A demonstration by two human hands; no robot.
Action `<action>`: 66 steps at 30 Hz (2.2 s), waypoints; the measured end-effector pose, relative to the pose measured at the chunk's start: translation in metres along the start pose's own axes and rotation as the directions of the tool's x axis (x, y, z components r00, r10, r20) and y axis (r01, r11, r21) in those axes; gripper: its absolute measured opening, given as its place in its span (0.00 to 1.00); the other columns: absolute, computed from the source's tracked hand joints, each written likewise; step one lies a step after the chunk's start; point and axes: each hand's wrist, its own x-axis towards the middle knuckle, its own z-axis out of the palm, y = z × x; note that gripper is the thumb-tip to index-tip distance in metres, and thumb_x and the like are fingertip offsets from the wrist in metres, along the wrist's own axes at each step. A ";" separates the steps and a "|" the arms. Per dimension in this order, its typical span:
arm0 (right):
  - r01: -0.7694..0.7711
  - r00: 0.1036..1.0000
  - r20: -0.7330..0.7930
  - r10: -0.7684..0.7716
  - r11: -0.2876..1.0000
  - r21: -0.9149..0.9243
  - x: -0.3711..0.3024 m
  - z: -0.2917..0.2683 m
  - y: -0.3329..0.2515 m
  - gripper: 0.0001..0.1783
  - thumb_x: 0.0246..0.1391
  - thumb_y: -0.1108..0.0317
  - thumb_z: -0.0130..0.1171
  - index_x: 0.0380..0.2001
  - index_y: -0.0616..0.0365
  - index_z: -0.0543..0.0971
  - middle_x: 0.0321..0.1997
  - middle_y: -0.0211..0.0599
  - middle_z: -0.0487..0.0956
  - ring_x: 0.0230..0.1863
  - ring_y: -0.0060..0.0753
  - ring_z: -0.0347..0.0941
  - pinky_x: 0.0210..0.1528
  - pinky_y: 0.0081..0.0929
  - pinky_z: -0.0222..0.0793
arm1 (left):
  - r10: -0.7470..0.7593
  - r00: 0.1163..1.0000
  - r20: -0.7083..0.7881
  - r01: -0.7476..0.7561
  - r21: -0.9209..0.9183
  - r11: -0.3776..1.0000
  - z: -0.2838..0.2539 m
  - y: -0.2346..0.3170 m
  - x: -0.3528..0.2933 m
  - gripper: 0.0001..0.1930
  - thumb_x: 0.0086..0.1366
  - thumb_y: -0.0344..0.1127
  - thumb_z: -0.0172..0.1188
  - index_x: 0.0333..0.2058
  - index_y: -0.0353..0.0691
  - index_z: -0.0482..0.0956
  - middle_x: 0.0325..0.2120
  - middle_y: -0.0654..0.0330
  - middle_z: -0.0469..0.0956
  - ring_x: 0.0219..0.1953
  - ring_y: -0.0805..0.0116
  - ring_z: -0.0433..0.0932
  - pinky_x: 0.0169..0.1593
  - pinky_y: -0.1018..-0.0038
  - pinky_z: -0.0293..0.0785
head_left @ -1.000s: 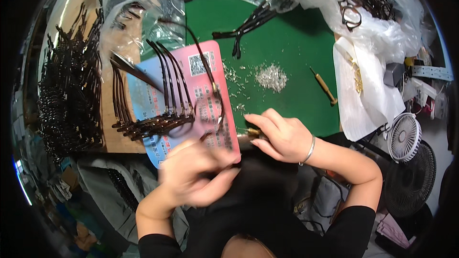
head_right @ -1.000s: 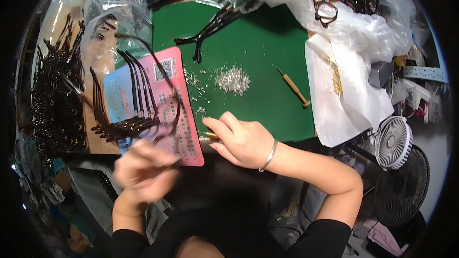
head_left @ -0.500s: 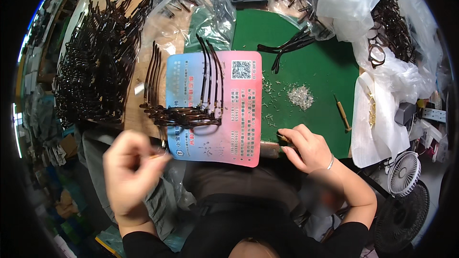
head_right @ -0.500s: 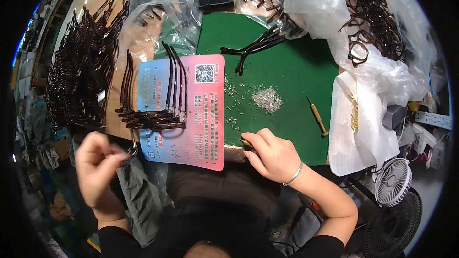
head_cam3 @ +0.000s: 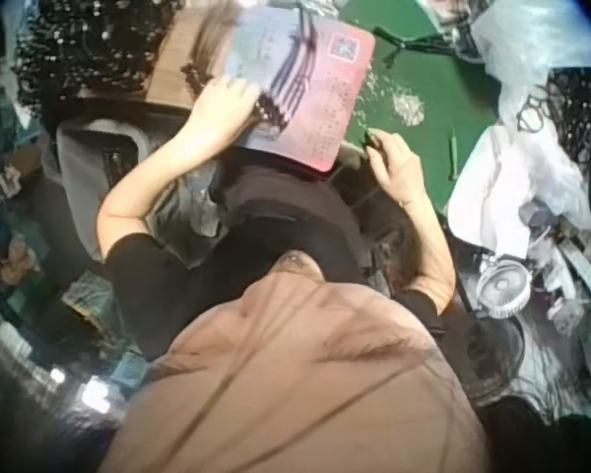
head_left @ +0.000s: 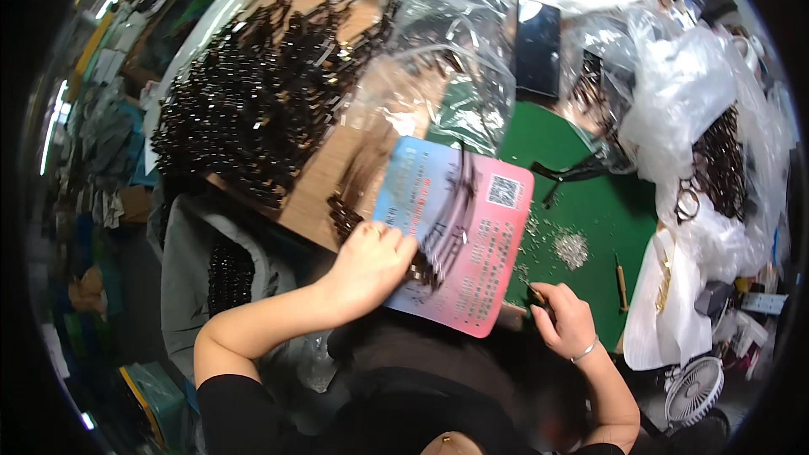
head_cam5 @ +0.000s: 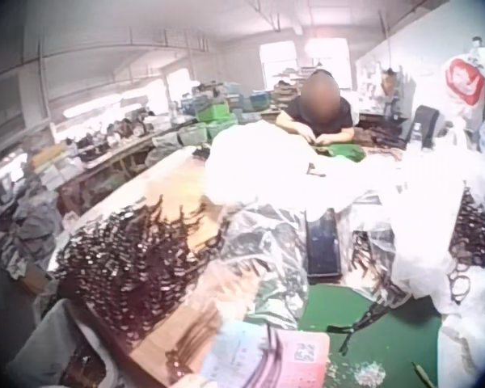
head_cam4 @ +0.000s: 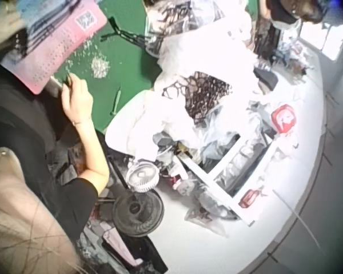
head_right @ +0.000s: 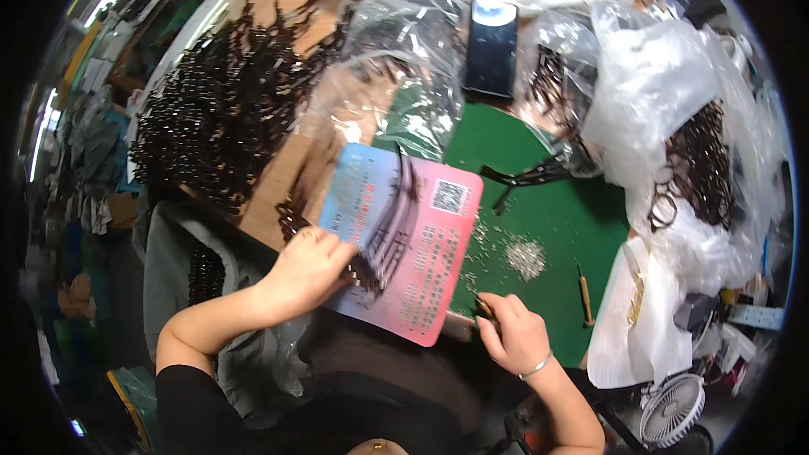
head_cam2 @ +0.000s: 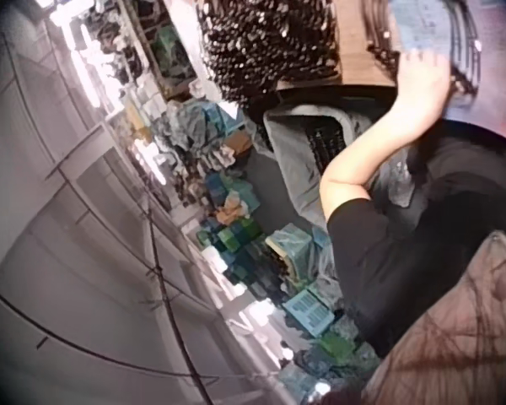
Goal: The person assembles eyeglasses by hand, repeatedly picking up frames and small metal components, inserting the components into the frame arms, and placing the assembled glasses aside. The person handles multiple frames and components throughout the clip.
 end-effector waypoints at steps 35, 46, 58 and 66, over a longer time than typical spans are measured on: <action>-0.031 0.998 -0.059 0.032 0.999 0.027 0.000 0.002 0.005 0.12 0.48 0.65 0.57 0.37 0.56 0.74 0.28 0.38 0.73 0.27 0.40 0.72 0.28 0.31 0.70 | -0.346 0.815 -0.465 0.259 -0.243 0.935 0.018 -0.097 0.242 0.08 0.54 0.30 0.54 0.35 0.36 0.74 0.31 0.43 0.75 0.36 0.43 0.74 0.42 0.57 0.70; -0.048 0.992 -0.109 0.066 0.986 0.159 0.005 -0.002 0.016 0.11 0.48 0.66 0.58 0.36 0.57 0.75 0.29 0.38 0.75 0.28 0.38 0.74 0.29 0.28 0.71 | -0.189 0.960 -0.205 0.176 -0.078 0.981 0.036 -0.100 0.244 0.26 0.58 0.44 0.49 0.55 0.45 0.67 0.57 0.42 0.61 0.58 0.42 0.60 0.60 0.54 0.56; 0.008 0.975 -0.220 0.030 0.986 0.168 -0.003 0.004 0.017 0.12 0.46 0.68 0.59 0.36 0.58 0.75 0.25 0.37 0.73 0.22 0.35 0.71 0.24 0.26 0.68 | -0.150 0.952 -0.268 0.072 -0.280 0.957 0.003 -0.054 0.136 0.13 0.47 0.24 0.61 0.35 0.36 0.78 0.28 0.52 0.78 0.33 0.53 0.78 0.38 0.65 0.73; -0.001 0.979 -0.202 0.030 0.990 0.141 -0.003 0.005 0.011 0.12 0.45 0.70 0.58 0.35 0.61 0.75 0.24 0.40 0.72 0.23 0.38 0.70 0.26 0.27 0.66 | -0.251 0.917 -0.309 0.134 -0.353 0.926 -0.012 -0.050 0.125 0.13 0.47 0.33 0.67 0.34 0.39 0.79 0.29 0.58 0.79 0.32 0.64 0.76 0.39 0.72 0.71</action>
